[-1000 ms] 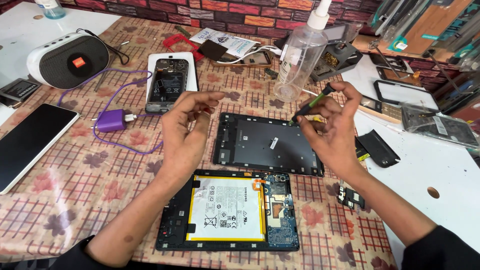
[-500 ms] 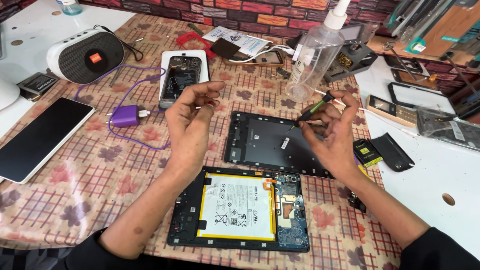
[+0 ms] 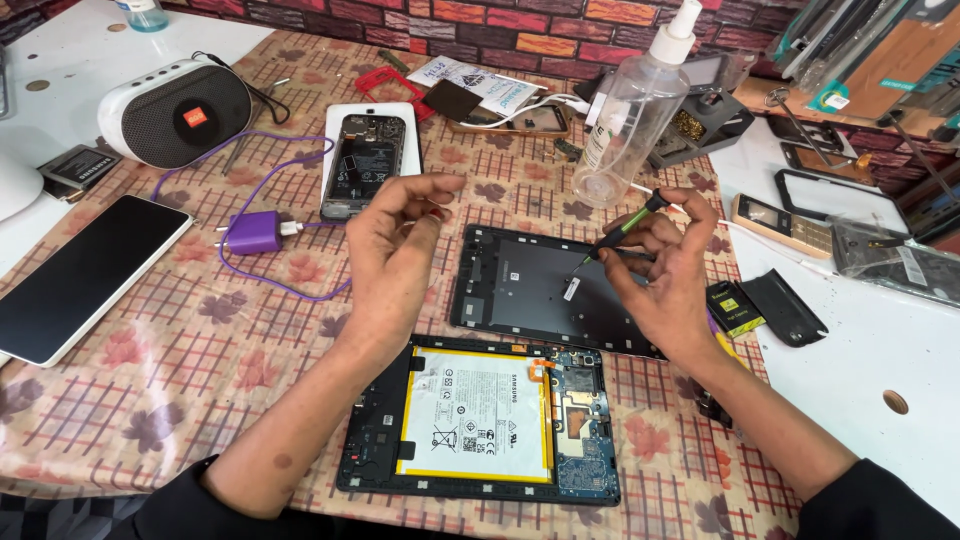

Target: The person cleans a tablet motherboard with a yellow plastic tool and then uses a screwdriver to secure screws into the tablet chassis. The person handles the motherboard, battery, and chassis during the process.

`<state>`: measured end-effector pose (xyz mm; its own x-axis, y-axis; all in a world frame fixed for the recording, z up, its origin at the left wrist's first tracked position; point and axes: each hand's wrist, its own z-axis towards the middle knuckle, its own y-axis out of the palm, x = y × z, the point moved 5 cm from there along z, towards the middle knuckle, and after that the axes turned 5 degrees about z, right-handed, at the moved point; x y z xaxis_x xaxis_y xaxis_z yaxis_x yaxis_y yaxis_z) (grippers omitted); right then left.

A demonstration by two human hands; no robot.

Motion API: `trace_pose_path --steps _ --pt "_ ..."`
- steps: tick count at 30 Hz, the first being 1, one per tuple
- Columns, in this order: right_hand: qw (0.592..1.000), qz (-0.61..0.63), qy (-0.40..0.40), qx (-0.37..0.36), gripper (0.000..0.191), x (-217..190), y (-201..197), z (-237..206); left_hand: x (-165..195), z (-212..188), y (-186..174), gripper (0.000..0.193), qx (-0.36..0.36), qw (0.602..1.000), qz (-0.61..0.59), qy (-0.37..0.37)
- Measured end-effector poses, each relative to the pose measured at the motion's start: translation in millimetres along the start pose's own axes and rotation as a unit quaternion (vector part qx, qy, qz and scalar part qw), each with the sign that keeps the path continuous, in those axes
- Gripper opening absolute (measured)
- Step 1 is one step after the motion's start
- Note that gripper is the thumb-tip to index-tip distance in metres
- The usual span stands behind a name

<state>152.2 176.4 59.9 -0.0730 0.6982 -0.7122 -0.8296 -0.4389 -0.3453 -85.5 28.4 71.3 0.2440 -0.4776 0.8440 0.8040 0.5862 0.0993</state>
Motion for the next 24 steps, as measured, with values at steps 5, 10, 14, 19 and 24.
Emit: trace_pose_path --steps 5,10,14,19,24 --pt "0.999 0.009 -0.045 0.005 0.079 -7 -4 0 12 6 16 0.024 -0.254 0.957 0.138 -0.003" --pt "1.000 0.013 0.023 0.016 0.087 -22 -20 -3 10 -26 34 0.054 -0.533 0.799 0.277 0.010" --pt "0.989 -0.080 0.087 -0.086 0.080 -39 -22 -15 -1 -40 46 0.076 -0.543 0.752 0.373 0.017" --pt "0.927 -0.197 0.108 -0.300 0.041 -51 -9 -46 0 -49 51 0.065 -0.529 0.769 0.353 0.067" --pt "0.876 -0.269 -0.116 -0.383 0.063 -65 1 -111 6 -50 54 0.064 -0.529 0.755 0.372 0.105"
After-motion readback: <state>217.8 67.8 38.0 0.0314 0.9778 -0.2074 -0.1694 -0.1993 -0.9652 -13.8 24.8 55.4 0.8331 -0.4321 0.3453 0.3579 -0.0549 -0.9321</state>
